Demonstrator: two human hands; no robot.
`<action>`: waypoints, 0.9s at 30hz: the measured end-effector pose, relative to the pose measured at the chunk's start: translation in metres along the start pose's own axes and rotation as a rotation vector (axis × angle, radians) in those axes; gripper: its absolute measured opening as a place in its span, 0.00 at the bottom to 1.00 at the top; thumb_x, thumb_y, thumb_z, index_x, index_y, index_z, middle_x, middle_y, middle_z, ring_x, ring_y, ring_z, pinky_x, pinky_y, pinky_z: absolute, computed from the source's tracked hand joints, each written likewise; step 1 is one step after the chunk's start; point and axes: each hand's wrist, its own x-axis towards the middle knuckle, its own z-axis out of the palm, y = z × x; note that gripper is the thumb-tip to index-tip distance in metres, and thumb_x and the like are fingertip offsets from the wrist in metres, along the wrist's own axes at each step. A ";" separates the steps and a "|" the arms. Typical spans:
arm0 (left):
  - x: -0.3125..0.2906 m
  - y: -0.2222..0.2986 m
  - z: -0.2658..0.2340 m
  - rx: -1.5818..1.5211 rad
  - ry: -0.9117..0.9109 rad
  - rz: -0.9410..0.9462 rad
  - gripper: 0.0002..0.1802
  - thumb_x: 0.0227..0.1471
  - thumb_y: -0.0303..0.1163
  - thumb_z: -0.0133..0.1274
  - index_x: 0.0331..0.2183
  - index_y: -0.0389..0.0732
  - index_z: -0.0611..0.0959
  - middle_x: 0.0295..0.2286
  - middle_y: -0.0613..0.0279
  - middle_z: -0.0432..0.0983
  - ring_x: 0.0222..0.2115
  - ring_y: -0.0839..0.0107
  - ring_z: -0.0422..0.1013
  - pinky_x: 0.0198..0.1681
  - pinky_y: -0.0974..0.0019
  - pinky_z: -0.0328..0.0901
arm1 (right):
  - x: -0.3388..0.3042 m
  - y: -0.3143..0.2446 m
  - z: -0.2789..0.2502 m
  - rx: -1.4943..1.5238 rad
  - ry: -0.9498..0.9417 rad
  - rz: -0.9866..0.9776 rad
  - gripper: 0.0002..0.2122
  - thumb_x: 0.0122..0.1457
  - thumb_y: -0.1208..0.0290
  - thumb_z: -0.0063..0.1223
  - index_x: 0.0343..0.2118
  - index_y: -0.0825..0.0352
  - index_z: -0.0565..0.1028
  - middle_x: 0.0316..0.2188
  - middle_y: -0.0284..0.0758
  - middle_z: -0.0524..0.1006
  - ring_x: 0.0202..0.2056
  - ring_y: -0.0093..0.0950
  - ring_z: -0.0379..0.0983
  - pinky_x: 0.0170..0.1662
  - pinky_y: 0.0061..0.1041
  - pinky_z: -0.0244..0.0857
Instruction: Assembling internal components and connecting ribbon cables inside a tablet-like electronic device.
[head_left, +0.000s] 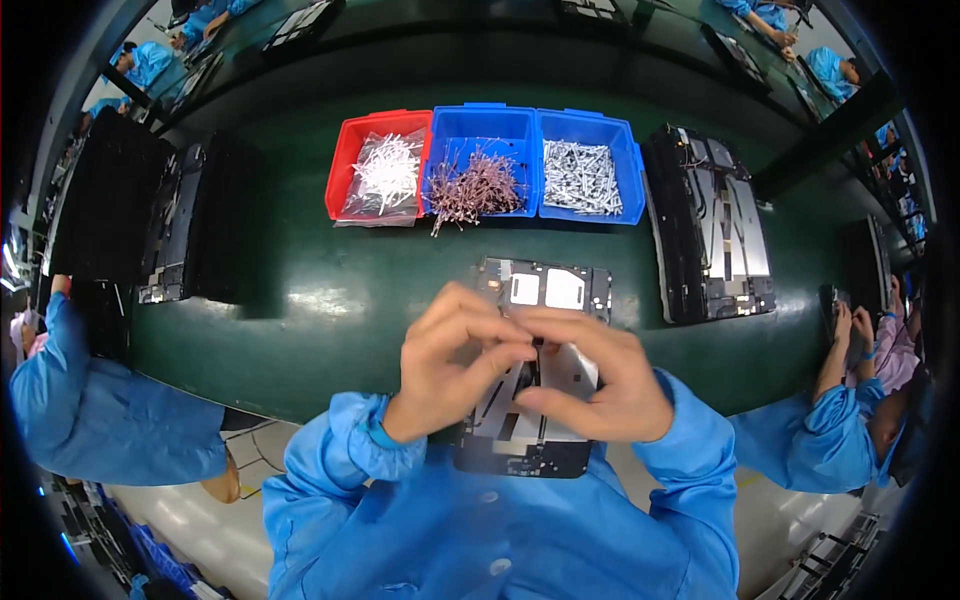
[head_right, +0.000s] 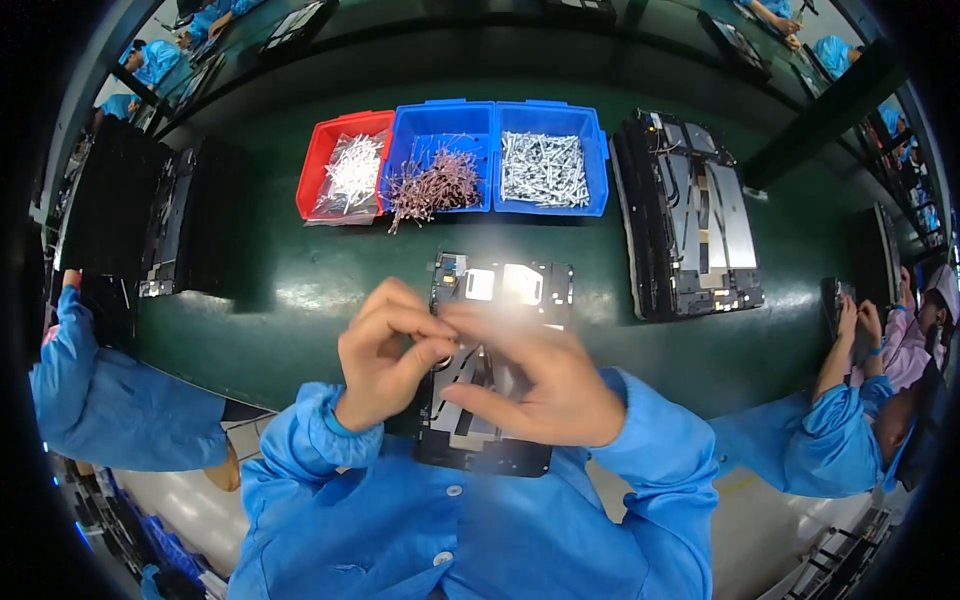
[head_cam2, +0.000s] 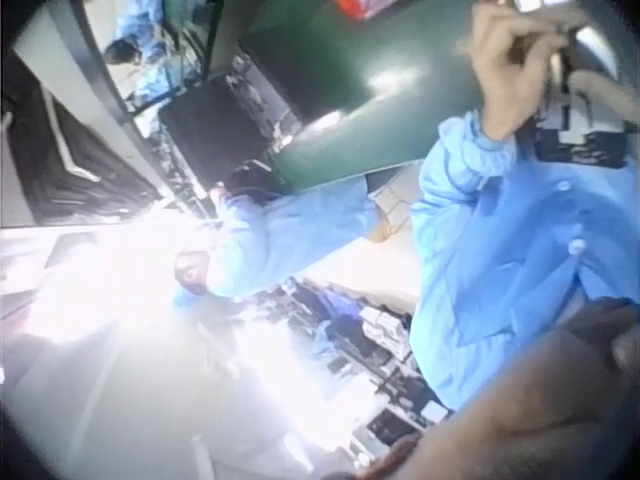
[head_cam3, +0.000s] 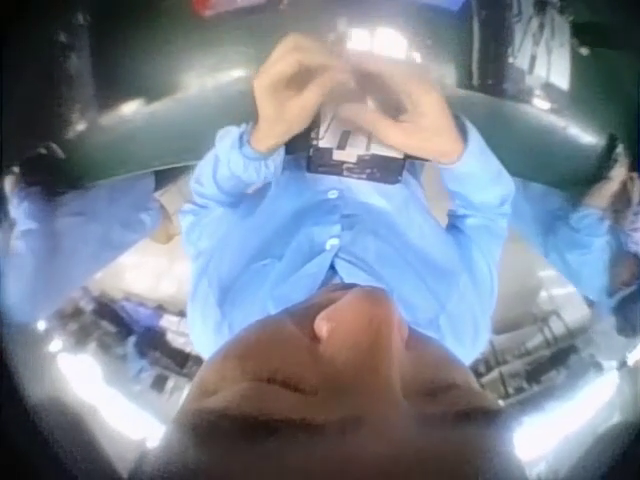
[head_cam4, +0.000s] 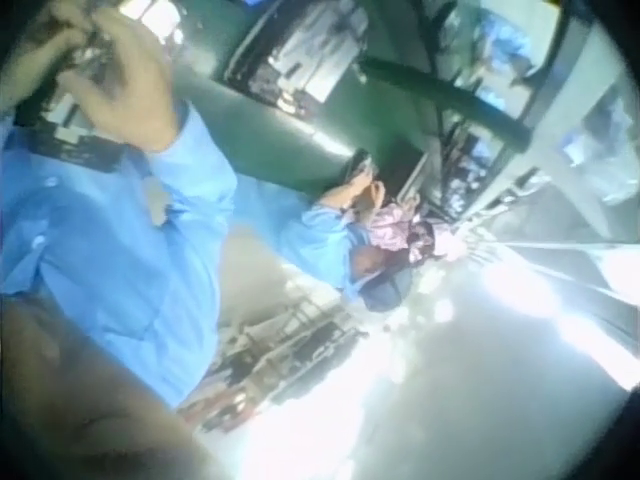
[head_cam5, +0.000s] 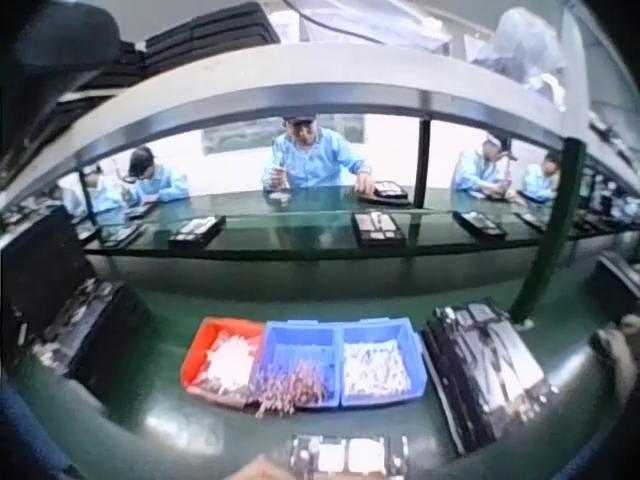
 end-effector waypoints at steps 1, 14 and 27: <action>-0.005 0.003 -0.001 0.002 0.001 0.001 0.08 0.45 0.21 0.68 0.31 0.38 0.87 0.29 0.62 0.77 0.29 0.70 0.71 0.32 0.69 0.66 | -0.003 0.002 0.012 0.033 0.035 0.051 0.23 0.53 0.76 0.69 0.52 0.71 0.76 0.45 0.42 0.80 0.42 0.31 0.79 0.43 0.28 0.72; -0.027 -0.004 -0.025 0.566 -0.016 0.168 0.15 0.37 0.23 0.72 0.32 0.42 0.86 0.29 0.63 0.71 0.29 0.65 0.68 0.31 0.64 0.64 | -0.001 0.019 0.036 -0.343 0.149 -0.142 0.08 0.50 0.83 0.66 0.34 0.71 0.82 0.27 0.35 0.80 0.23 0.26 0.78 0.25 0.23 0.73; -0.010 -0.025 -0.043 -0.066 -0.085 -0.861 0.16 0.62 0.30 0.56 0.50 0.34 0.78 0.34 0.61 0.80 0.22 0.81 0.70 0.21 0.73 0.67 | 0.021 0.065 0.047 -0.230 0.113 0.066 0.05 0.56 0.80 0.62 0.35 0.70 0.80 0.25 0.35 0.74 0.21 0.25 0.73 0.25 0.25 0.67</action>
